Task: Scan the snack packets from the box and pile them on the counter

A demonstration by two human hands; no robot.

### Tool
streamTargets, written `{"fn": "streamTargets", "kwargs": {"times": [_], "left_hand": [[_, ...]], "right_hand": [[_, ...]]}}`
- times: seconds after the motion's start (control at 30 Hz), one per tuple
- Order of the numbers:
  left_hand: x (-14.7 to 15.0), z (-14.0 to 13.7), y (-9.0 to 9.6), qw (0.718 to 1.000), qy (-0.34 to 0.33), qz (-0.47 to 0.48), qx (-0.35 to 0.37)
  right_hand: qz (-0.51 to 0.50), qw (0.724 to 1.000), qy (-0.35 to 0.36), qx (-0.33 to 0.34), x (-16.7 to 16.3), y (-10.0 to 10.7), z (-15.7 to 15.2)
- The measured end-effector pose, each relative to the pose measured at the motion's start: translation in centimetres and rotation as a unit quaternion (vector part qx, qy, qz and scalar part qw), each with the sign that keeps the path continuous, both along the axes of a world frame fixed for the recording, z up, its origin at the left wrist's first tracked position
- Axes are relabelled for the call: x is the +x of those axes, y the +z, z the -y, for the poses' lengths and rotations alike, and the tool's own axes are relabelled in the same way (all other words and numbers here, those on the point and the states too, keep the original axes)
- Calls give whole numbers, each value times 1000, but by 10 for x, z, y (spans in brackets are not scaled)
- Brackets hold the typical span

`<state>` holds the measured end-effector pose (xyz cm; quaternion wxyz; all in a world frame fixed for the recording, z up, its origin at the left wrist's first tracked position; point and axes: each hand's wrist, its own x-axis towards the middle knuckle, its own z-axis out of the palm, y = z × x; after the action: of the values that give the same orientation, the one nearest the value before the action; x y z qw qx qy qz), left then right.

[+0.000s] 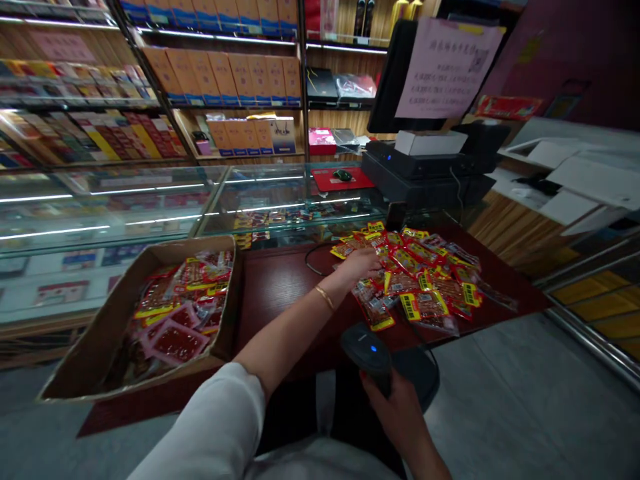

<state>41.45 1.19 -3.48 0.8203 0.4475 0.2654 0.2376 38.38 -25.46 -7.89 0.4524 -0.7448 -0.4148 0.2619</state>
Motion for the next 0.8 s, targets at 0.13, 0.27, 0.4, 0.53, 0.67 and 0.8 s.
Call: {"fn": "streamTargets", "kwargs": {"times": [0.13,0.27,0.4,0.53,0.67,0.8], "left_hand": [[-120,19,13,988,52,-53,138],[-262,21,36,897,217,-199,329],[-377,9,44,711,242,-510,419],[-428,10,35,593,69,-686,416],[-432,19,26,547,-5,-728,413],[-429,19,29,541,-3,-734,411]], "right_hand": [[6,999,19,-38,3,-11,5],[21,997,48,-52,5,-24,-1],[19,995,89,-45,-4,-22,-16],[28,994,108,-19,-17,-12,-23],[31,992,118,-24,-22,-9,-21],[53,991,120,-41,-16,-13,-17]]}}
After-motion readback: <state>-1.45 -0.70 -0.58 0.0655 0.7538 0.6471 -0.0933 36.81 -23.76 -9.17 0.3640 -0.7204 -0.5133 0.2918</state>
